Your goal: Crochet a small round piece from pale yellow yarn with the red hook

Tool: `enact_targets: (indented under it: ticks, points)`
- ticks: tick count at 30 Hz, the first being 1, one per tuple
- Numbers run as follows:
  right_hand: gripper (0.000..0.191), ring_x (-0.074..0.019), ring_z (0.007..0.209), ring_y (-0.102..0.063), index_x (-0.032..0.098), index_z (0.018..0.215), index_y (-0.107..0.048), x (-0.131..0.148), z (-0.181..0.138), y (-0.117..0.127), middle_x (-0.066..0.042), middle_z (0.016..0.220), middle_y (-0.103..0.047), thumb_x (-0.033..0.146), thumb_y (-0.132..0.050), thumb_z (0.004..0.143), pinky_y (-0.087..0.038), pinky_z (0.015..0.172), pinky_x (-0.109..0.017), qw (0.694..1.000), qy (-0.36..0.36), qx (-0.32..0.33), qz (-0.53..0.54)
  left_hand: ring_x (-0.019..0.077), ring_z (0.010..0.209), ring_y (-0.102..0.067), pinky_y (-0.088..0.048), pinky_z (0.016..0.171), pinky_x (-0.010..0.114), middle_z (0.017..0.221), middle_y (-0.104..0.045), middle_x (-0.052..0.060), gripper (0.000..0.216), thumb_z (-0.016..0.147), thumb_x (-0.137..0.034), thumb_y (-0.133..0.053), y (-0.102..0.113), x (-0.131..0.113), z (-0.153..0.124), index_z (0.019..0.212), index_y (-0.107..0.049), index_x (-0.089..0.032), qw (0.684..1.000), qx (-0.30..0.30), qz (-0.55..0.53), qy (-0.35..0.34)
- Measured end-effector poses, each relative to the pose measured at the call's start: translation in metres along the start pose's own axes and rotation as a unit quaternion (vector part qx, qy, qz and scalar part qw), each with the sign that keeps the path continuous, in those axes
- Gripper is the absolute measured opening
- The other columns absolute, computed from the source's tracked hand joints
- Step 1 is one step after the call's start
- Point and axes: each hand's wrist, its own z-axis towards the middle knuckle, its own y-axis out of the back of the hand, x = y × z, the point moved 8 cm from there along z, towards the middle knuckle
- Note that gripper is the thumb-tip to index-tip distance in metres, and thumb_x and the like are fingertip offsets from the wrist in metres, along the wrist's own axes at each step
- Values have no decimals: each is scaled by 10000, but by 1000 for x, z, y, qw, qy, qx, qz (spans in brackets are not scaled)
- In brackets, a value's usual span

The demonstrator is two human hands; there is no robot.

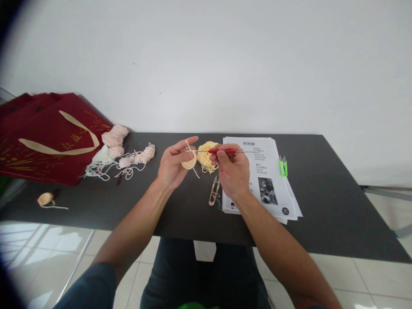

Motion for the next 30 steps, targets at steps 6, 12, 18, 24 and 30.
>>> enact_targets:
  ticks: [6, 12, 18, 24, 30]
  points:
    - [179, -81, 664, -650, 257, 870, -692, 6, 0, 1, 23, 878, -759, 288, -857, 808, -551, 614, -221, 999, 31, -1, -31, 111, 627, -652, -540, 670, 268, 754, -745, 7, 446, 604, -127, -840, 2, -4, 2, 1046, -818, -177, 1000, 17, 10, -3]
    - [131, -115, 671, -702, 254, 886, -711, 15, -7, 1, 6, 904, -781, 257, -832, 834, -569, 603, -268, 991, 103, 3, -90, 112, 584, -594, -482, 610, 271, 701, -717, 4, 420, 584, -127, -805, 5, -11, 2, 1001, -828, -181, 997, 8, 65, -26]
    - [122, -114, 659, -685, 249, 895, -709, 14, -5, 0, -1, 888, -767, 255, -821, 847, -536, 593, -265, 991, 92, 25, -96, 90, 552, -525, -356, 551, 247, 671, -677, 3, 374, 562, -105, -737, 8, -13, 4, 913, -842, -176, 994, 21, 104, -19]
    - [145, -99, 645, -646, 255, 866, -708, 13, -3, -4, 6, 846, -762, 286, -844, 828, -497, 571, -239, 996, 51, 44, -61, 117, 559, -501, -343, 565, 276, 614, -635, 23, 335, 556, -159, -683, 6, -8, 6, 858, -828, -146, 994, 65, 84, 22]
    - [208, -72, 618, -609, 249, 818, -710, 5, -1, -5, 20, 817, -748, 295, -904, 757, -507, 553, -189, 998, -40, 44, -9, 123, 563, -488, -360, 565, 287, 584, -601, 38, 255, 521, -157, -665, 2, -1, 4, 736, -797, -122, 991, 96, 43, 79]
